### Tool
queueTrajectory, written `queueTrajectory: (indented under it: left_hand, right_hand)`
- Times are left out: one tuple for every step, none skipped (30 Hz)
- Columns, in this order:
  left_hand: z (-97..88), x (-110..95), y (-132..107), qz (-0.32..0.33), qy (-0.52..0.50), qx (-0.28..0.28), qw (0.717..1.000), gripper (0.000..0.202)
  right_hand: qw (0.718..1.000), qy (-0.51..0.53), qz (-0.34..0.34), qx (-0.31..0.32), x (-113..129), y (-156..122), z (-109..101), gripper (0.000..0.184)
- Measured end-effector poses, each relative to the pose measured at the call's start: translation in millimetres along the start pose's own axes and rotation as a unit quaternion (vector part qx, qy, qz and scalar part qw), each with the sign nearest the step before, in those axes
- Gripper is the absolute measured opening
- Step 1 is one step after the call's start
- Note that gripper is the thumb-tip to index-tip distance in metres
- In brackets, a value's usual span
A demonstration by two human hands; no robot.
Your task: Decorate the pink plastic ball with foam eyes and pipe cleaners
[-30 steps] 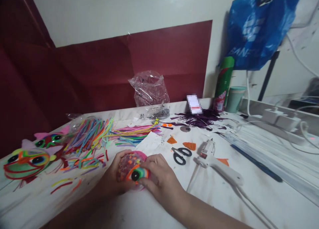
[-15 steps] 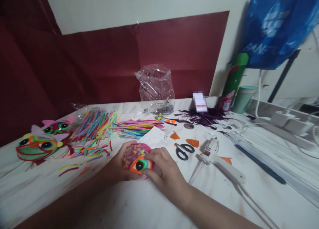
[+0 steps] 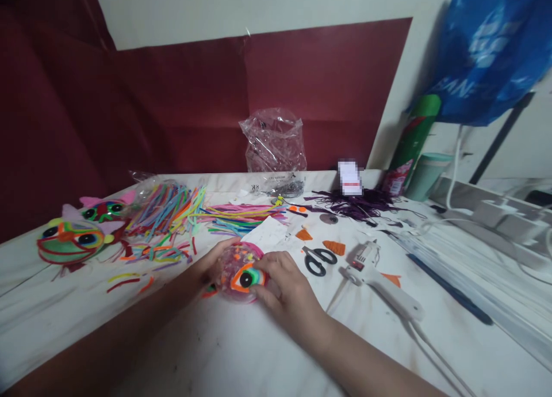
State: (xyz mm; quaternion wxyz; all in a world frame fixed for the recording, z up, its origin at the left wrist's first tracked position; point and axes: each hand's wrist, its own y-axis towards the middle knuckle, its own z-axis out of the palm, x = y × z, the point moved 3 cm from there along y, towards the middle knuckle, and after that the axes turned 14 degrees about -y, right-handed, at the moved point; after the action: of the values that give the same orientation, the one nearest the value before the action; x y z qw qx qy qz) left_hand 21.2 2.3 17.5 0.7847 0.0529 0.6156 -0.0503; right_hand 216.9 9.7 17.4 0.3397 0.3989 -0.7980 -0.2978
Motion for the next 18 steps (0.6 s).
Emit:
queueTrajectory:
  left_hand:
    - [0.0, 0.6, 0.9, -0.009, -0.022, -0.006, 1.000, 0.075]
    - [0.6, 1.0, 1.4, -0.019, -0.038, -0.006, 0.999, 0.076]
    - [1.4, 1.0, 1.5, -0.026, -0.048, -0.002, 0.999, 0.078]
    - [2.2, 0.4, 1.4, -0.031, -0.054, -0.001, 0.998, 0.079]
    - [3.0, -0.6, 1.2, -0.034, -0.053, 0.001, 0.998, 0.079]
    - [3.6, -1.7, 1.0, -0.039, -0.048, -0.001, 0.998, 0.079]
    - [4.0, -2.7, 0.9, -0.047, -0.042, -0.002, 0.998, 0.078]
    - [4.1, -3.8, 1.0, -0.051, -0.039, -0.006, 0.998, 0.078]
    - [4.2, -4.7, 1.2, -0.056, -0.036, -0.008, 0.998, 0.078]
    - [4.1, -5.5, 1.5, -0.061, -0.030, -0.008, 0.998, 0.079]
    - [4.0, -6.0, 1.8, -0.065, -0.022, -0.007, 0.998, 0.081]
    - [3.8, -6.3, 1.9, -0.068, -0.016, -0.005, 0.998, 0.081]
    - [3.7, -6.3, 1.9, -0.071, -0.010, -0.003, 0.997, 0.082]
    - [3.6, -6.1, 1.7, -0.074, -0.006, 0.000, 0.997, 0.082]
    - [3.6, -5.8, 1.4, -0.076, -0.004, 0.002, 0.997, 0.082]
    - [3.5, -5.3, 1.0, -0.078, -0.004, 0.001, 0.997, 0.081]
    - [3.5, -4.5, 0.5, -0.079, -0.004, -0.001, 0.997, 0.079]
    - [3.7, -3.8, 0.0, -0.079, -0.002, -0.003, 0.997, 0.078]
  right_hand:
    - [1.000, 0.001, 0.002, 0.000, -1.0, 0.2, 0.3, 0.021]
    - [1.000, 0.004, 0.005, 0.000, -2.1, 0.4, 0.6, 0.021]
    - [1.000, 0.007, 0.008, 0.001, -3.3, 0.7, 0.9, 0.021]
    - [1.000, 0.011, 0.012, 0.004, -4.3, 1.0, 1.2, 0.021]
    - [1.000, 0.015, 0.016, 0.006, -5.3, 1.3, 1.4, 0.020]
    - [1.000, 0.020, 0.021, 0.008, -6.2, 1.7, 1.5, 0.020]
    - [0.999, 0.024, 0.026, 0.010, -7.1, 2.1, 1.4, 0.019]
    - [0.999, 0.028, 0.032, 0.010, -8.0, 2.6, 1.2, 0.018]
    - [0.999, 0.033, 0.037, 0.010, -9.0, 3.1, 0.9, 0.017]
    - [0.998, 0.039, 0.043, 0.010, -10.1, 3.7, 0.7, 0.016]
    - [0.998, 0.045, 0.049, 0.011, -11.4, 4.3, 0.5, 0.016]
    - [0.997, 0.053, 0.056, 0.015, -12.8, 4.9, 0.6, 0.017]
    - [0.996, 0.062, 0.063, 0.019, -14.3, 5.5, 0.7, 0.017]
    - [0.995, 0.071, 0.071, 0.024, -15.9, 6.0, 1.0, 0.018]
    - [0.993, 0.079, 0.079, 0.029, -17.4, 6.4, 1.2, 0.019]
    - [0.992, 0.087, 0.086, 0.033, -18.6, 6.8, 1.3, 0.020]
    - [0.991, 0.095, 0.091, 0.037, -19.5, 7.2, 1.4, 0.021]
    - [0.990, 0.100, 0.094, 0.040, -19.9, 7.4, 1.5, 0.022]
